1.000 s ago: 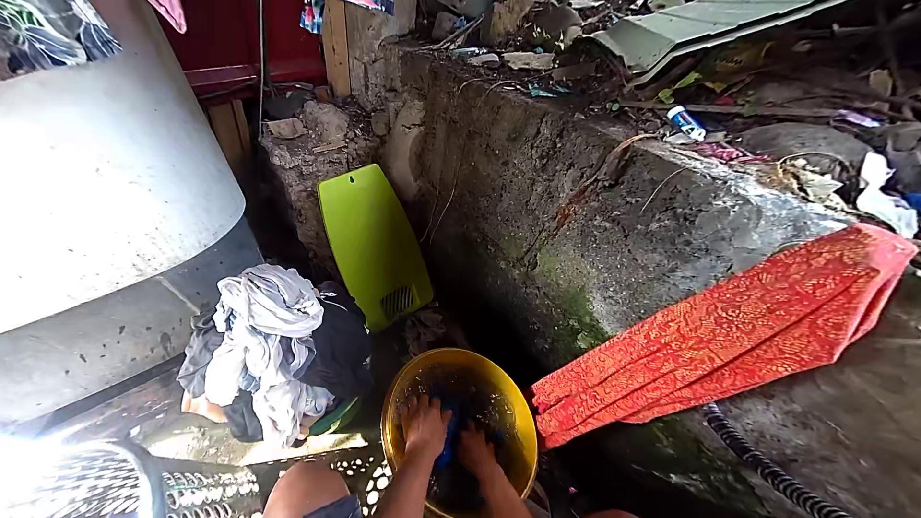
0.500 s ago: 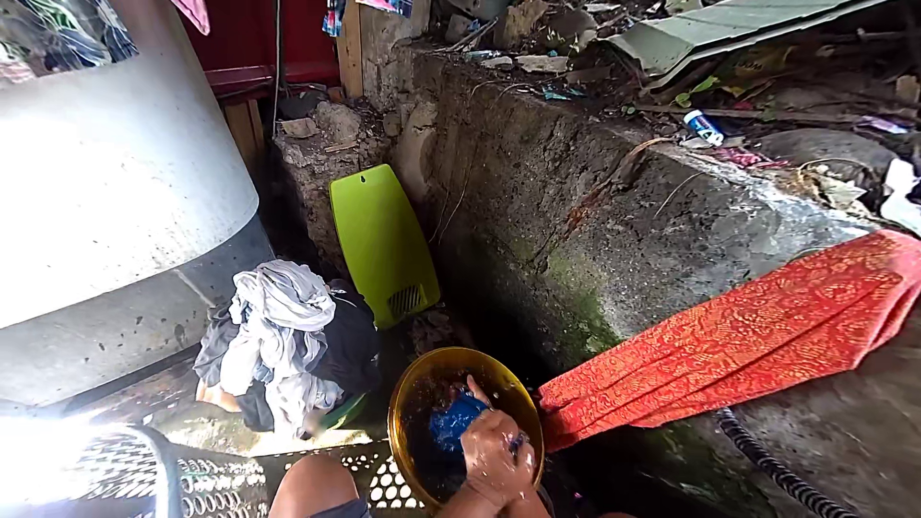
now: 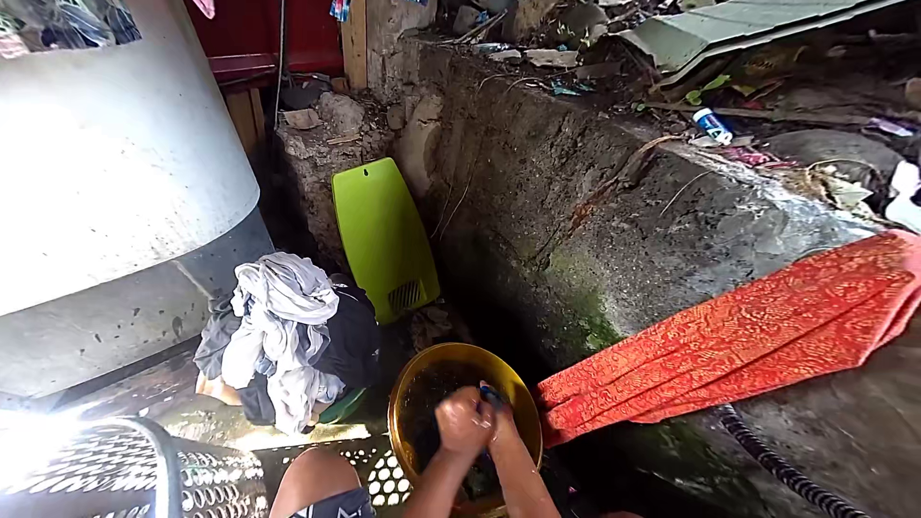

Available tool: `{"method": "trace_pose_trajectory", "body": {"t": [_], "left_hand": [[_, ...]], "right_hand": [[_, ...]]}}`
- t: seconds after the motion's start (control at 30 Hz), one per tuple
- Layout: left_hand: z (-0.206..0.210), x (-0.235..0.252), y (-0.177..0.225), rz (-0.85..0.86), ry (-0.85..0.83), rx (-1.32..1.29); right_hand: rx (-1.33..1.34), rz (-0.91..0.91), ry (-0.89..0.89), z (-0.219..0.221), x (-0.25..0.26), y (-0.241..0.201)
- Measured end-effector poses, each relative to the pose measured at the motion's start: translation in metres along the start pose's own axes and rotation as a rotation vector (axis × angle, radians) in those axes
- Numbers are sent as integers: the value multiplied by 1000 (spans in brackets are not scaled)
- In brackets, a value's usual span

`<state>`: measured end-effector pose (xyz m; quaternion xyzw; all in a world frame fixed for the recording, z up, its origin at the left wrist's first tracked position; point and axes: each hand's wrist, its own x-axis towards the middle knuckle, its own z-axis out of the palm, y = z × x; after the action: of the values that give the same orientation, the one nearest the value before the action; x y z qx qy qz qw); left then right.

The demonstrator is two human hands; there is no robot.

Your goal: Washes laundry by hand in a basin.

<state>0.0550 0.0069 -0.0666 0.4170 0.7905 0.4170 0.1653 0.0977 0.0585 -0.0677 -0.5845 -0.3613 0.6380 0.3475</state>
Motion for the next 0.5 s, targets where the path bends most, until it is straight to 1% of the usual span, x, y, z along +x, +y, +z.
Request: {"method": "trace_pose_trajectory", "body": {"t": [0.03,0.07,0.1,0.13,0.17,0.2,0.23,0.3,0.33,0.4,0.43,0.5], "left_hand": [[-10,18,-14,-178,-111,63],[-15,34,-30,-329,-168,98],[-13,44,-45,-414,-167,101],[-9,49,-54,-422,-156,115],[-5,50,-59,-380,-180,152],[1,48,-61,-318,-253,212],[8,45,-62,-253,-350,298],[19,35,-66,-171,-575,451],[22,29,-69,-177,-691,504],[25,21,-77,-284,-881,553],[26,20,-79,-330,-940,571],[19,21,-74,-357,-972,604]], "right_hand": [[-108,19,13,1,2,-11],[-202,-13,-23,-1,5,-19],[-331,-96,-68,-5,12,-21],[-509,-176,-124,-12,22,-17],[-740,-218,-176,-19,34,-6],[-977,-205,-220,-24,44,8],[-1173,-140,-269,-26,48,24],[-1410,21,-389,-26,46,51],[-1485,70,-444,-26,45,61],[-1580,124,-560,-28,44,70],[-1599,118,-605,-30,47,70],[-1518,-10,-591,-37,54,69]]}}
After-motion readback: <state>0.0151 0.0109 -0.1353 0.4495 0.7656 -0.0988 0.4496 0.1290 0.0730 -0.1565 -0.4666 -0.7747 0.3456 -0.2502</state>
